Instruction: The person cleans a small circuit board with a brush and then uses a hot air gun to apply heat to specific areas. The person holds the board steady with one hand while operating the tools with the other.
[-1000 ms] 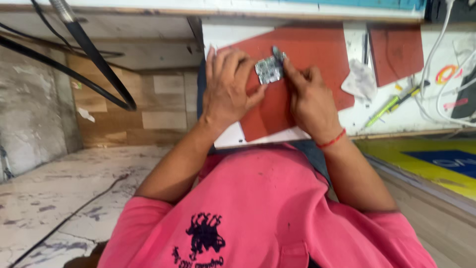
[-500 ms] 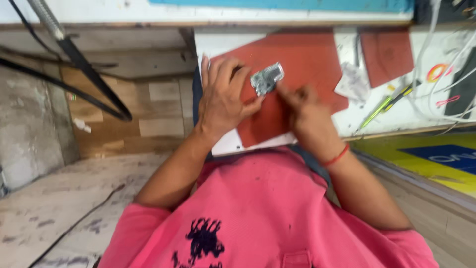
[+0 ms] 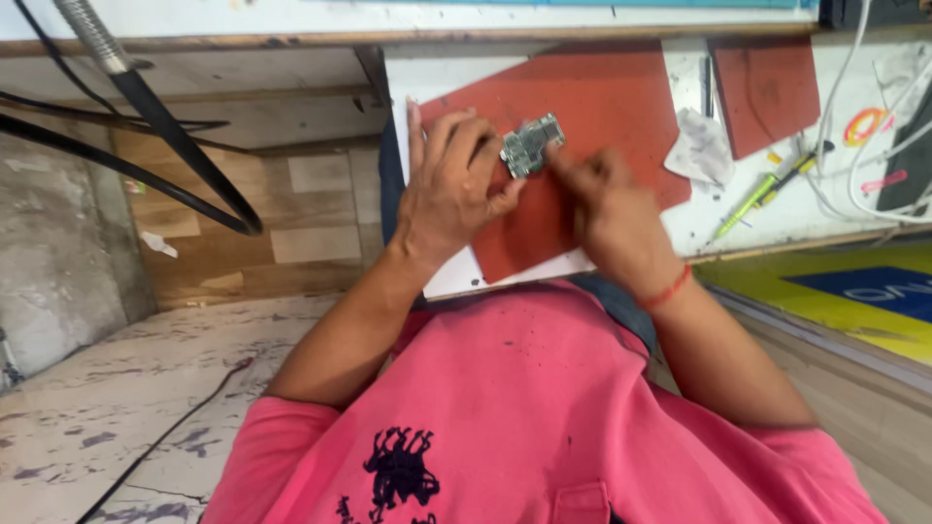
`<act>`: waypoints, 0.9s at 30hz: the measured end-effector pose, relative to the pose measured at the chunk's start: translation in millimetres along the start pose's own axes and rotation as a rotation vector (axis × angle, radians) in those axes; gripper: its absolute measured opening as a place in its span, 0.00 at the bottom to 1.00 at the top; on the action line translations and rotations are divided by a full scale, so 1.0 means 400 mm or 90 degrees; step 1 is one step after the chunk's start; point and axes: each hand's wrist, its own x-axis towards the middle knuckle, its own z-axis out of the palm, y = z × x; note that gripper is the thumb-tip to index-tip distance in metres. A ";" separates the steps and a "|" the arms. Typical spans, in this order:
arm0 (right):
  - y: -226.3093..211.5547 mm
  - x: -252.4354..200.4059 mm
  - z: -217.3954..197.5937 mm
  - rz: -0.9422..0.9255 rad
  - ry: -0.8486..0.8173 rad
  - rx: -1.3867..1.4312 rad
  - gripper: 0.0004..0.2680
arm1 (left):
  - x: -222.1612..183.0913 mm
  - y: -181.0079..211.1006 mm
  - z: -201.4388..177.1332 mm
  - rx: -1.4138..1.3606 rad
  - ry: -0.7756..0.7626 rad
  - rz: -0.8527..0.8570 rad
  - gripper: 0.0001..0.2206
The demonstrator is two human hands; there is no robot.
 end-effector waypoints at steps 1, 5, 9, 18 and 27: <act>0.005 -0.013 0.001 0.015 0.034 -0.005 0.22 | -0.016 0.008 0.008 0.008 0.008 0.002 0.21; 0.004 -0.014 -0.001 -0.057 -0.022 0.027 0.23 | -0.014 -0.006 0.005 0.028 0.017 -0.008 0.20; -0.005 -0.037 -0.022 0.016 -0.045 0.004 0.24 | -0.023 0.012 0.011 0.017 0.007 -0.015 0.21; -0.007 -0.019 -0.016 0.045 -0.090 -0.035 0.24 | -0.017 0.008 0.000 -0.003 0.000 -0.031 0.22; -0.001 -0.011 0.007 0.045 -0.084 -0.026 0.26 | 0.009 0.011 -0.020 -0.028 -0.008 -0.050 0.22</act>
